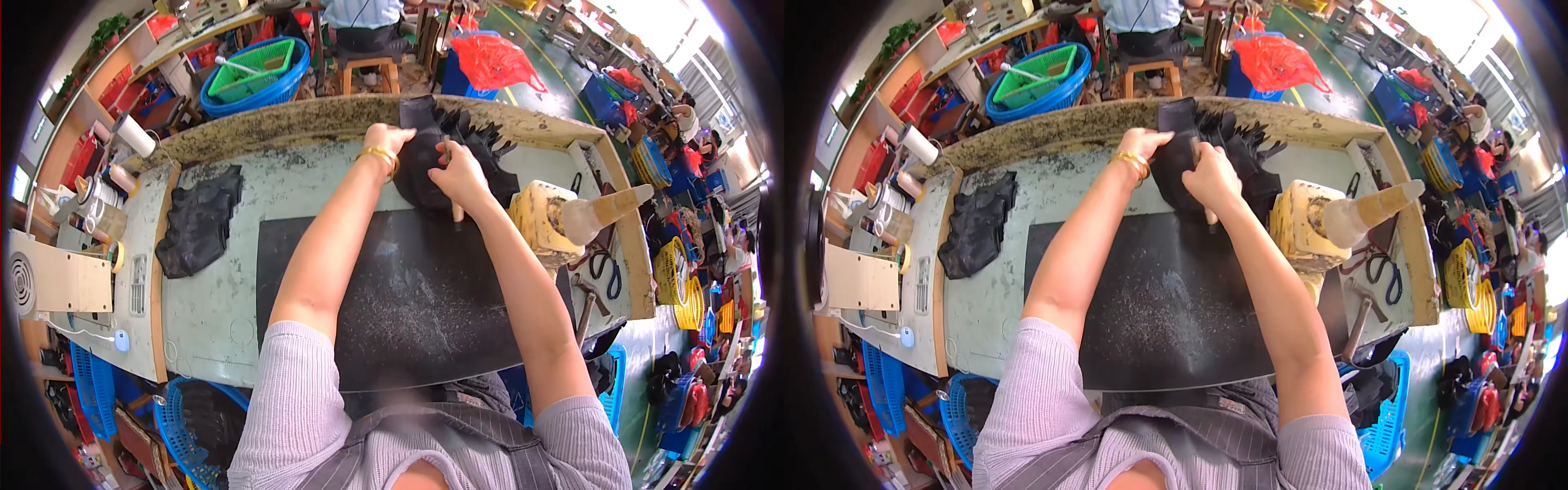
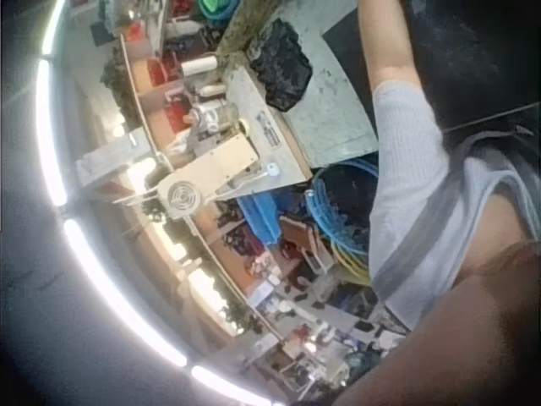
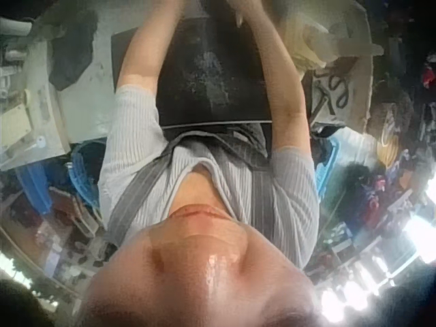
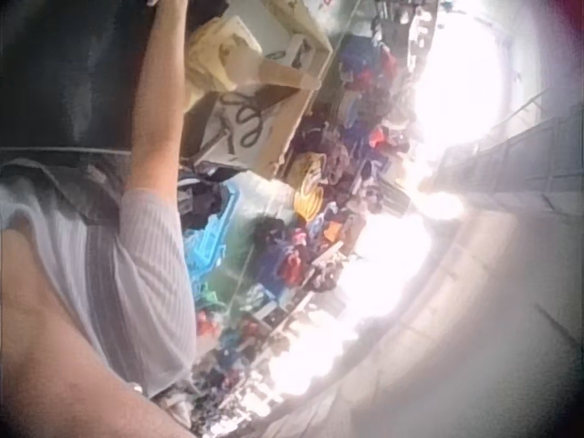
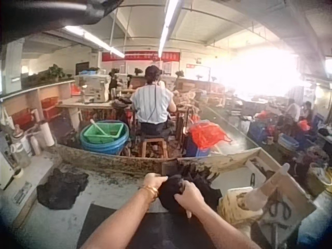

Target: The person places fabric pieces onto the work surface and applies glue to each piece using a handheld brush.

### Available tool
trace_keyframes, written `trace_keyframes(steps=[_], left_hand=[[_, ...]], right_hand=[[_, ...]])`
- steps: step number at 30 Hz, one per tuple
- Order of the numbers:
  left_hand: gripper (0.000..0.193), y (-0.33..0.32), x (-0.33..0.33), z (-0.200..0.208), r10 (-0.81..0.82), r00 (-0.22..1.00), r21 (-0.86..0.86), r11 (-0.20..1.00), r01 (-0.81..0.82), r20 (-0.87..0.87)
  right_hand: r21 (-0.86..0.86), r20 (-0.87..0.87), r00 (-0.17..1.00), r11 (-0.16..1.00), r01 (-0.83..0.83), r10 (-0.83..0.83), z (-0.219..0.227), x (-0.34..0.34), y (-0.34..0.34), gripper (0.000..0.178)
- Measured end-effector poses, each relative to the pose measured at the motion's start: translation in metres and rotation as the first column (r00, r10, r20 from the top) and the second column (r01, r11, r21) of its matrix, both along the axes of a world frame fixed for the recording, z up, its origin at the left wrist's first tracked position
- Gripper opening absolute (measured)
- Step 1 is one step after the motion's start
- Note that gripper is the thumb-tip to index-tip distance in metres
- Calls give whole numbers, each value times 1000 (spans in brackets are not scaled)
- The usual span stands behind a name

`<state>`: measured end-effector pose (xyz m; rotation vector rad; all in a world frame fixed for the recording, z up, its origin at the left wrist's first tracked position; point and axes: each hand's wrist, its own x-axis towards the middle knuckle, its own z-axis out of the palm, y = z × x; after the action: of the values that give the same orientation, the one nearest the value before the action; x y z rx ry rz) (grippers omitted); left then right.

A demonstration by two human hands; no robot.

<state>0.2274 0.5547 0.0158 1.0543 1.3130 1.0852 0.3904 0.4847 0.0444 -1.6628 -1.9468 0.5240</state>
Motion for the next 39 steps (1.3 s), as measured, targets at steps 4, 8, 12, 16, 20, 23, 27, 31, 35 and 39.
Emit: trace_keyframes(steps=[4, 8, 12, 16, 20, 23, 27, 31, 35, 39], left_hand=[[22, -48, -9, -19, 260, 952, 312, 929, -201, -163], [21, -149, -17, -2, 258, 926, 561, 825, -61, -277], [23, -170, -23, -2, 51, 988, 672, 738, 59, -143], [22, -216, -25, 45, -64, 961, 783, 566, 257, -269], [18, -303, -33, 98, -203, 960, 578, 814, 55, 194], [28, -330, -38, 97, -132, 891, 315, 949, -13, 435], [38, -331, -42, 50, 16, 869, -351, 919, 182, 494], [27, -321, -23, 54, 89, 862, -354, 929, 109, 500], [22, -308, -40, 15, 45, 976, -264, 964, 13, 212], [45, -303, -49, -29, 28, 985, -107, 993, -47, -168]], right_hand=[[-99, -94, 980, 981, 165, -174, -5, 11, 14, 45], [-336, 128, 992, 941, 46, -3, 36, 16, -3, 26], [-14, 192, 980, 998, 58, -55, 50, 12, -28, 34], [230, -33, 999, 972, 49, -42, 72, 35, -108, 29], [128, -544, 839, 991, 48, 29, 80, 119, -194, 16], [-5, -627, 768, 987, 163, -130, 65, 162, -232, 12], [-125, -519, 810, 962, 244, -273, 38, 158, -226, 16], [-126, -538, 815, 976, 178, -218, 12, 160, -200, 22], [-281, -662, 704, 956, 85, -257, 29, 160, -193, 22], [-326, -764, 614, 939, -106, -196, 18, 75, -190, 22]])
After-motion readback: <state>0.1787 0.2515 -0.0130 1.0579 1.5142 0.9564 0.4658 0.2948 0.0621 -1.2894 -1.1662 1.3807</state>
